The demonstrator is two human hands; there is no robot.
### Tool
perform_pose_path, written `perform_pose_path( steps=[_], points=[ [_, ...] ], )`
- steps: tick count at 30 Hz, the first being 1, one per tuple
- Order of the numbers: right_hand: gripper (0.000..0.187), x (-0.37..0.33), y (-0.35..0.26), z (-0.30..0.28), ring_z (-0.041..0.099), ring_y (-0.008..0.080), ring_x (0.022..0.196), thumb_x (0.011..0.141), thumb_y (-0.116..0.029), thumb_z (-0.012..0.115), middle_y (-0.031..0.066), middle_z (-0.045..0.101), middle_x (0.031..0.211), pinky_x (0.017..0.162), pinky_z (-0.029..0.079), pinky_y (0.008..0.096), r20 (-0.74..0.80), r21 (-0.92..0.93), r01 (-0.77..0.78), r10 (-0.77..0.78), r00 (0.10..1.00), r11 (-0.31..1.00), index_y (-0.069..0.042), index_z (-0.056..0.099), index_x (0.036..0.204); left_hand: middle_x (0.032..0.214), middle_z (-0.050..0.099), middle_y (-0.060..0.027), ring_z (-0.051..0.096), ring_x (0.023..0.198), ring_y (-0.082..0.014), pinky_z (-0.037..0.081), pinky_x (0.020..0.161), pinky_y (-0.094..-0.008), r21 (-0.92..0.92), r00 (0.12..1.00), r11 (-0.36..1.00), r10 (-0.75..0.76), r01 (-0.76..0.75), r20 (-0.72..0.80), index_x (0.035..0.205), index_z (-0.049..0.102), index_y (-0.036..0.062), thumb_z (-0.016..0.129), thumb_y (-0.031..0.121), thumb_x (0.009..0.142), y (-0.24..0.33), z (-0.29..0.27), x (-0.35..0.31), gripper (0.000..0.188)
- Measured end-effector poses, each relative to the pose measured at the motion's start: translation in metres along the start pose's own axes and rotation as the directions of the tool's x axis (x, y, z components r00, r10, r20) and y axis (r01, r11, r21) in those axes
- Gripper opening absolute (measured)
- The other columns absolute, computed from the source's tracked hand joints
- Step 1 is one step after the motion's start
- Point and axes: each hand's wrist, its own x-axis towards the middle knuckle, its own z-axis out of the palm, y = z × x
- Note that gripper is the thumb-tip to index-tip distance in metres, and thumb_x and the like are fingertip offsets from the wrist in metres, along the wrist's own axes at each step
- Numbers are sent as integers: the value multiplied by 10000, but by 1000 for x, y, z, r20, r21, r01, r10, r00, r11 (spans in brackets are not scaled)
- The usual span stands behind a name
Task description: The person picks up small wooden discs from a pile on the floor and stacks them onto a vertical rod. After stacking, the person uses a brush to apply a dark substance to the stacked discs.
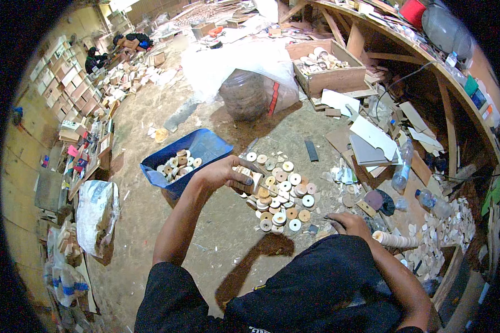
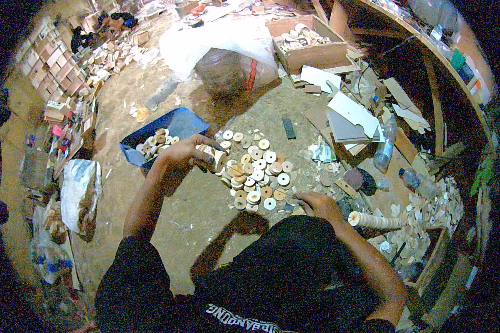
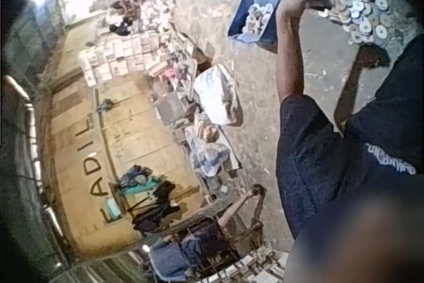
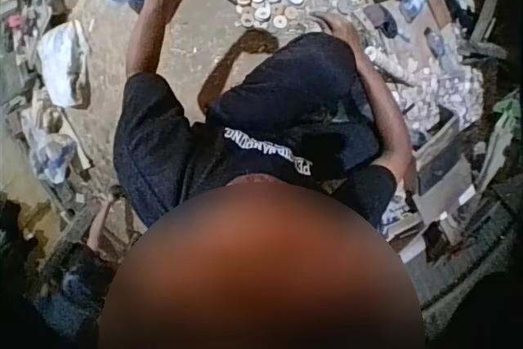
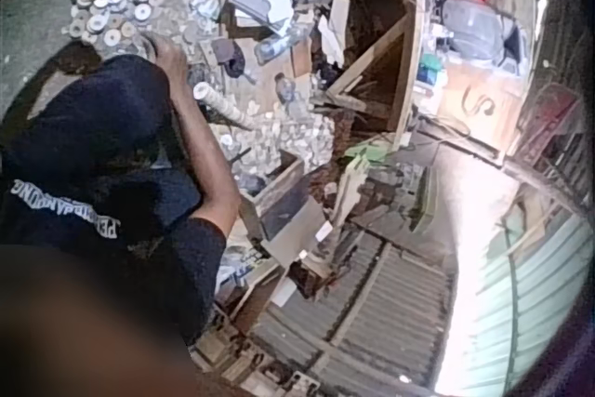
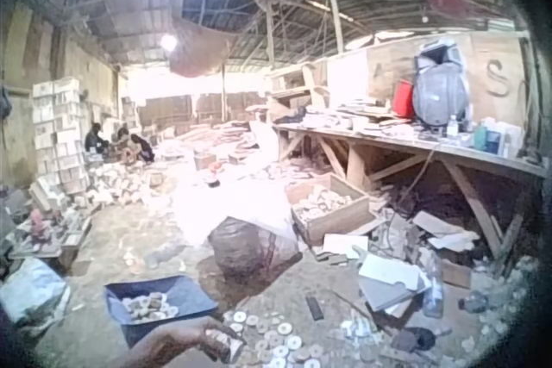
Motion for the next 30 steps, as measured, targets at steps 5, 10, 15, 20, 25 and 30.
perform_pose_path(
  steps=[5, 10, 15, 20, 25, 30],
  points=[
    [323, 7, 0, 11, 657, 329, 900, 810, -143, 610, 167, 667, 1013, 796, 517, 377, -4, 196, 53, -53, 999, 979, -82, 642, 1126, 920, 681, -113, 672, 795, -178, 551, 710, -271, 42, 997, 999, 1, -4, 77, 1119, 616, -26, 703, 104, 764, 4, 8, 1, 387],
    [341, 5, 2, 12, 659, 329, 880, 786, -127, 628, 181, 665, 988, 763, 519, 386, 72, 92, 60, -67, 995, 994, -85, 640, 1124, 952, 683, -105, 653, 792, -142, 536, 678, -261, 213, 995, 976, 18, -39, 102, 1090, 647, -4, 735, 167, 758, -6, 11, 4, 384],
    [321, 1, 4, 11, 652, 325, 778, 778, -101, 603, 159, 660, 868, 660, 515, 404, -13, -46, 112, -113, 994, 993, -104, 646, 1097, 899, 672, -88, 634, 726, -161, 549, 628, -294, 274, 999, 961, 30, -35, 21, 1089, 660, 50, 759, 178, 737, -22, 18, 8, 388],
    [303, -1, 8, 12, 640, 329, 712, 785, -77, 575, 147, 646, 810, 607, 505, 405, -72, 47, 174, -170, 983, 984, -116, 651, 1076, 929, 669, -111, 664, 766, -192, 566, 659, -308, -16, 996, 998, 64, -63, 69, 1109, 627, 3, 705, 116, 790, -30, 18, 10, 347],
    [295, -2, 8, 11, 653, 317, 742, 783, -100, 601, 150, 662, 851, 631, 514, 390, -29, 22, 92, -92, 995, 995, -110, 650, 1074, 904, 674, -103, 673, 766, -190, 569, 699, -307, -133, 994, 989, 81, -71, 75, 1148, 604, -2, 684, 82, 799, -30, 17, 11, 367],
    [304, -5, 6, 9, 650, 321, 744, 773, -108, 622, 145, 666, 859, 657, 515, 397, -21, 98, 155, -153, 988, 983, -71, 643, 1074, 918, 662, -110, 668, 777, -186, 576, 708, -294, -181, 992, 982, 76, -56, 105, 1133, 605, -32, 670, 32, 802, -26, 15, 8, 344]
  ],
)
